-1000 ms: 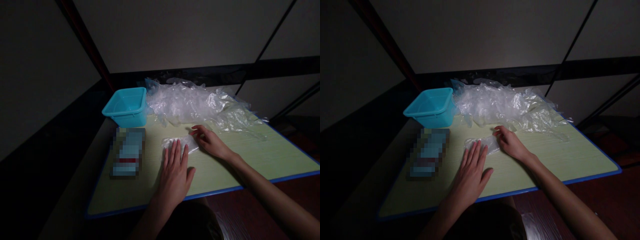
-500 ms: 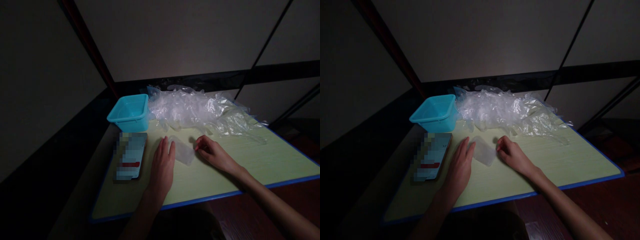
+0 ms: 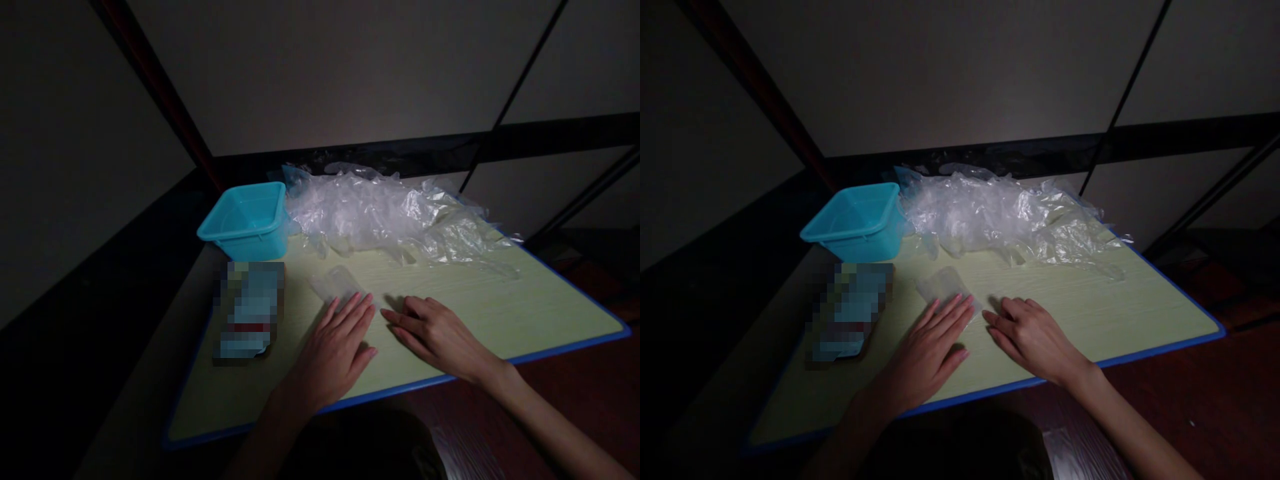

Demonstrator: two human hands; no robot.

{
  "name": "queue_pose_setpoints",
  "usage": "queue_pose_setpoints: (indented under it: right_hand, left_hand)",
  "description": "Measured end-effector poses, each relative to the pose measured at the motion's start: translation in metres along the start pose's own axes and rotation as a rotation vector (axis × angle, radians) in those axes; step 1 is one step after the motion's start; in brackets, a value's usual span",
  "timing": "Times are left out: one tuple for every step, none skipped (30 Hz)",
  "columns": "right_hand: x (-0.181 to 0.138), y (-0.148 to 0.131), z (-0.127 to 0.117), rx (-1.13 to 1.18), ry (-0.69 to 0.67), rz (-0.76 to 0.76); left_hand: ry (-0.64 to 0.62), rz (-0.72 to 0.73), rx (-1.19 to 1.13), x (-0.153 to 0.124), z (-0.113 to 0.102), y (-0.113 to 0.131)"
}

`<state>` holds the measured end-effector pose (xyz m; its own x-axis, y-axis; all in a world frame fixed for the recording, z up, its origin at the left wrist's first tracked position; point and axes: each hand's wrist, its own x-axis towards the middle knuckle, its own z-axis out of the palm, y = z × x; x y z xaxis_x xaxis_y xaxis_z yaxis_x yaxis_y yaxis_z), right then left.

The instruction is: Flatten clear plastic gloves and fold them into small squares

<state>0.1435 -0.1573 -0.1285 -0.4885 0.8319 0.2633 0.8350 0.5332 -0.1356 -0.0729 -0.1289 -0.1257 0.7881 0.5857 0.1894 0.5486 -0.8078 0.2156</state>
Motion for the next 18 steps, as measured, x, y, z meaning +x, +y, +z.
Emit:
queue_pose_setpoints:
  right_hand:
    - [0.0005,-0.0003,-0.0002,-0.011,-0.002,-0.006]
    - [0.0008,-0.0006,-0.0003,-0.024,-0.006,-0.013]
    - [0.0011,-0.0007,-0.0003,-0.034,-0.012,-0.018]
    - [0.0012,-0.0007,-0.0002,-0.042,-0.019,-0.021]
    - [0.0013,-0.0006,0.0,-0.047,-0.029,-0.021]
    - [0.0012,-0.0005,0.0003,-0.05,-0.038,-0.018]
    - [0.0012,-0.0004,0.0006,-0.05,-0.045,-0.013]
    - [0.0012,-0.0003,0.0007,-0.05,-0.051,-0.008]
    - [0.0012,-0.0003,0.0008,-0.05,-0.054,-0.004]
    - [0.0012,-0.0003,0.0007,-0.051,-0.055,-0.002]
    - [0.0013,-0.0004,0.0006,-0.052,-0.054,-0.004]
    - [0.0014,-0.0004,0.0005,-0.053,-0.049,-0.008]
    - [0.0015,-0.0003,0.0003,-0.053,-0.042,-0.014]
    - [0.0016,-0.0002,0.0003,-0.054,-0.035,-0.018]
    - [0.0017,-0.0001,0.0002,-0.057,-0.027,-0.021]
    - [0.0018,0.0001,0.0003,-0.06,-0.02,-0.023]
    - [0.0019,0.0003,0.0003,-0.065,-0.016,-0.024]
    - [0.002,0.0005,0.0004,-0.068,-0.014,-0.024]
  left_hand:
    - [-0.01,-0.004,0.001,0.0,0.0008,-0.0004]
    - [-0.016,-0.009,0.001,0.0,0.0014,-0.0008]
    - [-0.02,-0.012,-0.001,0.0,0.0019,-0.0011]
    - [-0.024,-0.013,-0.003,-0.0001,0.0021,-0.0012]
    - [-0.027,-0.013,-0.004,-0.0001,0.0022,-0.0011]
    - [-0.03,-0.015,-0.004,-0.0001,0.0021,-0.001]
    - [-0.031,-0.017,-0.004,-0.0002,0.002,-0.0008]
    - [-0.031,-0.018,-0.005,-0.0002,0.0019,-0.0007]
    - [-0.031,-0.019,-0.006,-0.0003,0.0019,-0.0007]
    - [-0.029,-0.02,-0.008,-0.0004,0.0021,-0.0007]
    - [-0.025,-0.02,-0.009,-0.0005,0.0024,-0.0009]
    - [-0.024,-0.021,-0.009,-0.0006,0.0029,-0.0011]
    - [-0.024,-0.023,-0.01,-0.0007,0.0034,-0.0012]
    - [-0.026,-0.025,-0.01,-0.0007,0.0039,-0.0014]
    - [-0.029,-0.028,-0.011,-0.0007,0.0042,-0.0014]
    - [-0.034,-0.03,-0.011,-0.0007,0.0045,-0.0014]
    - [-0.038,-0.033,-0.01,-0.0006,0.0046,-0.0012]
    - [-0.041,-0.036,-0.01,-0.0005,0.0045,-0.0011]
